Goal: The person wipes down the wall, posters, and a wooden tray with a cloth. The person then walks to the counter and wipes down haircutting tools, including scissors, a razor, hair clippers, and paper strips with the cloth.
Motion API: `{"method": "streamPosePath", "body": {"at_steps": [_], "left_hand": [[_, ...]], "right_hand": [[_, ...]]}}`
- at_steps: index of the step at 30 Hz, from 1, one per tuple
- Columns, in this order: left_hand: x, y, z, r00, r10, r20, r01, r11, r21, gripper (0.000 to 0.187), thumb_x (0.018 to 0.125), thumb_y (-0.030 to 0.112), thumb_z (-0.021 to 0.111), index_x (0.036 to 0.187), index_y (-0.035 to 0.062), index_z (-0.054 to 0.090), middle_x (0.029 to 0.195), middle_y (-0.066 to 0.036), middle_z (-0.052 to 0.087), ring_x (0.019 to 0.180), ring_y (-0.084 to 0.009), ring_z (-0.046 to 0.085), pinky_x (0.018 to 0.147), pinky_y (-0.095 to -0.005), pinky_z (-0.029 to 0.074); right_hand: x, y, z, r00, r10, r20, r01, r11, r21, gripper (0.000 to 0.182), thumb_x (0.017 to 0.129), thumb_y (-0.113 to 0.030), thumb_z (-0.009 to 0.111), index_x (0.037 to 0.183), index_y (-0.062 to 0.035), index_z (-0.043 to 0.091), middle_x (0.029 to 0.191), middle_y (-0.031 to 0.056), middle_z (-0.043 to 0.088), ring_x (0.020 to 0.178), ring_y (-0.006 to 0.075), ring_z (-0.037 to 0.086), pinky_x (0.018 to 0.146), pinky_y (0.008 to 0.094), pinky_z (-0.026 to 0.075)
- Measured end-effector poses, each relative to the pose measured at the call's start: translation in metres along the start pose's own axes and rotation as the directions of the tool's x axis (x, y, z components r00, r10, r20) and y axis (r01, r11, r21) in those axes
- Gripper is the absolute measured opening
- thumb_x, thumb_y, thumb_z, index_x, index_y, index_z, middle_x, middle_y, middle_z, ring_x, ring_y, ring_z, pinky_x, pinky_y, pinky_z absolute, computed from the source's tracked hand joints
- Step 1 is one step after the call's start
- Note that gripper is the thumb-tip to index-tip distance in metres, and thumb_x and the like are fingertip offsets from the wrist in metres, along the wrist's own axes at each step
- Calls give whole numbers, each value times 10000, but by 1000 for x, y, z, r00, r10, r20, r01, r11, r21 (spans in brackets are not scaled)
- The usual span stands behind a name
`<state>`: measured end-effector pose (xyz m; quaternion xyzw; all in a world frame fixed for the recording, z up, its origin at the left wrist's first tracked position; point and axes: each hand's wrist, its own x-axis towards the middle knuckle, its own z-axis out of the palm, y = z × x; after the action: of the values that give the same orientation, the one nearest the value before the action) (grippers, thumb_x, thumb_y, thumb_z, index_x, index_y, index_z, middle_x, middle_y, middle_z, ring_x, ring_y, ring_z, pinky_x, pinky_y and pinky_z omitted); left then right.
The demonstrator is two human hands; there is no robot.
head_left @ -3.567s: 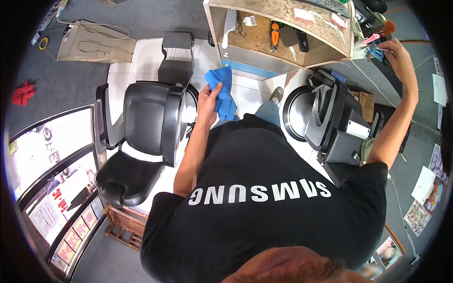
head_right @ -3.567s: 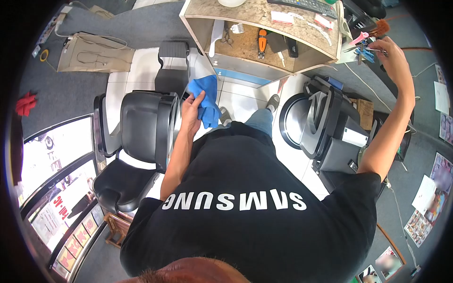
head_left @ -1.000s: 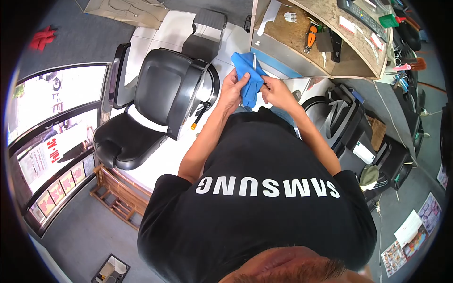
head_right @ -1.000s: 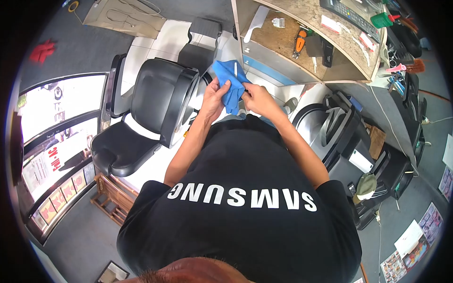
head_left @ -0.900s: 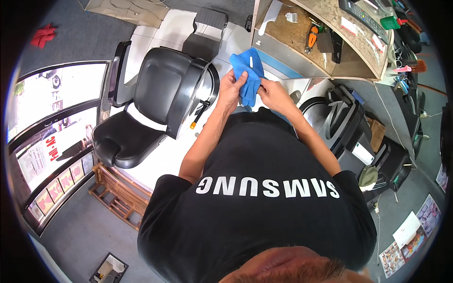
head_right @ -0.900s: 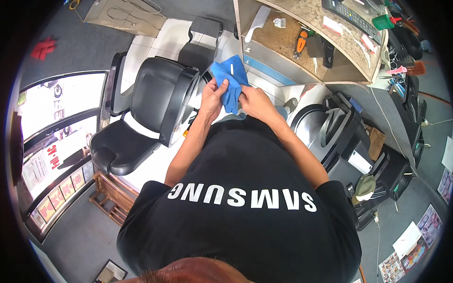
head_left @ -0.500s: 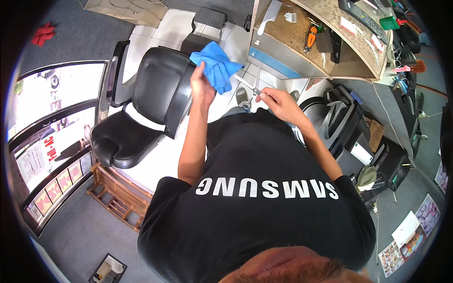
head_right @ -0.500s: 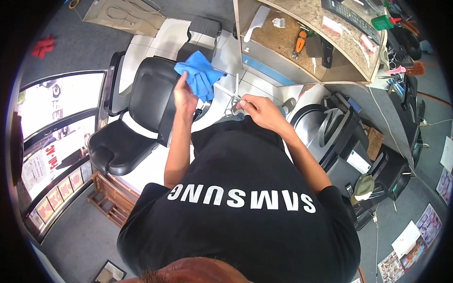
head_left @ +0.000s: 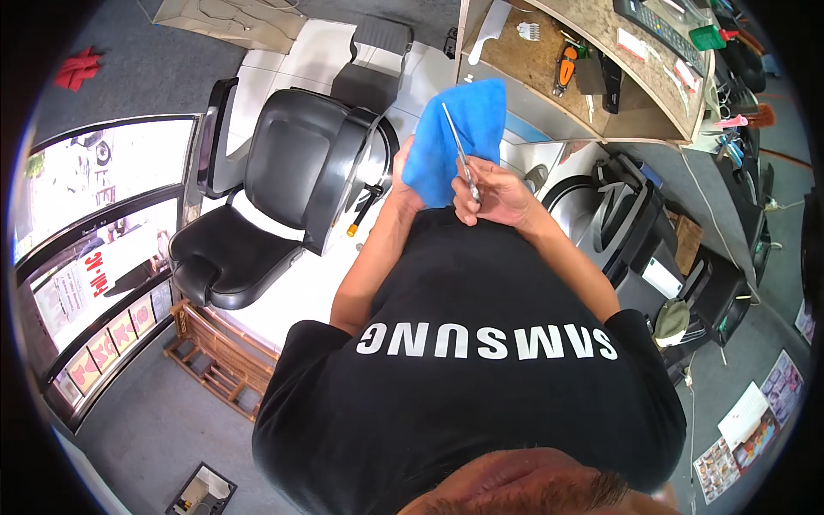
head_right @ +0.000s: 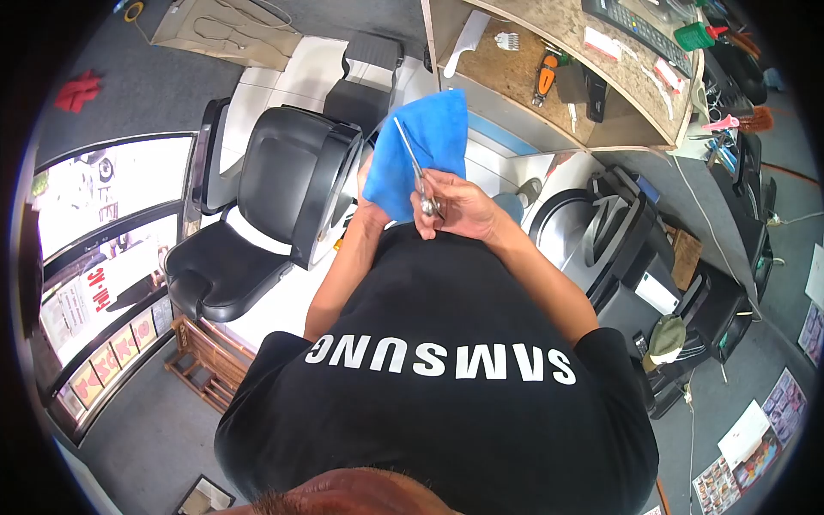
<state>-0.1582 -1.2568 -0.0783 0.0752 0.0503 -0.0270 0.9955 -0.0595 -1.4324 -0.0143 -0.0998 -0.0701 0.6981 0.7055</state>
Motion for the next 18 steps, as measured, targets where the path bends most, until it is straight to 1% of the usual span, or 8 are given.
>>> {"method": "streamPosePath", "body": {"at_steps": [2,3,6,10,11,13,15,18], "left_hand": [[-3,-2,18,982,38,-187,-18,994,107,524,1080,414,412,1381,12,564,1309,-157,666,1138,-297,664,1056,-476,498],[-2,-5,34,941,130,-311,-55,969,240,422,1088,329,487,1359,18,575,1285,-120,673,1123,-243,669,1047,-428,507],[6,0,32,975,154,-161,-61,880,470,361,1072,272,568,1329,20,588,1221,-79,690,1102,-177,668,1008,-364,523],[16,-3,34,912,308,-272,-61,756,652,292,1040,242,649,1232,23,624,1018,-22,720,874,-77,662,822,-259,548],[16,-3,33,896,349,-276,-59,709,702,285,1038,245,653,1215,24,627,991,-15,715,841,-69,649,796,-251,541],[18,-1,29,862,428,-273,-51,607,793,272,1034,252,660,1182,26,633,938,-1,704,775,-53,625,745,-234,528],[20,0,23,840,475,-262,-45,543,839,265,1034,263,660,1154,27,635,912,8,692,746,-47,606,725,-235,519],[20,1,9,812,507,-288,-19,516,856,281,1042,281,643,1156,24,640,931,-3,698,773,-63,619,749,-256,522]], "right_hand": [[1,4,-8,997,-38,71,27,988,153,244,1080,-303,510,936,-106,531,780,69,591,710,264,642,664,374,507],[1,4,-6,999,-48,-24,52,978,202,243,1081,-292,482,905,-127,506,704,24,523,638,220,569,595,347,440],[-7,6,-28,994,-51,-92,81,929,360,283,1065,-360,502,905,-129,537,719,23,536,651,212,561,636,337,434],[-4,-2,-22,947,108,-302,-99,994,45,485,1049,-590,447,869,-150,545,695,-12,471,661,184,521,611,313,390],[-3,-5,-6,916,95,-390,-93,995,25,523,1067,-601,392,884,-137,547,714,-10,456,679,170,508,613,312,381],[0,-1,-5,860,-40,-509,-127,949,-288,532,1076,-595,374,878,-127,529,725,-10,452,688,161,505,610,307,379],[-2,0,-12,846,-150,-511,-225,769,-598,531,1093,-571,353,850,-116,479,714,-11,425,674,145,490,593,295,376],[-4,-3,-6,852,-96,-514,-255,782,-569,539,1085,-559,362,805,-116,487,678,-18,420,625,126,492,548,278,381]]}}
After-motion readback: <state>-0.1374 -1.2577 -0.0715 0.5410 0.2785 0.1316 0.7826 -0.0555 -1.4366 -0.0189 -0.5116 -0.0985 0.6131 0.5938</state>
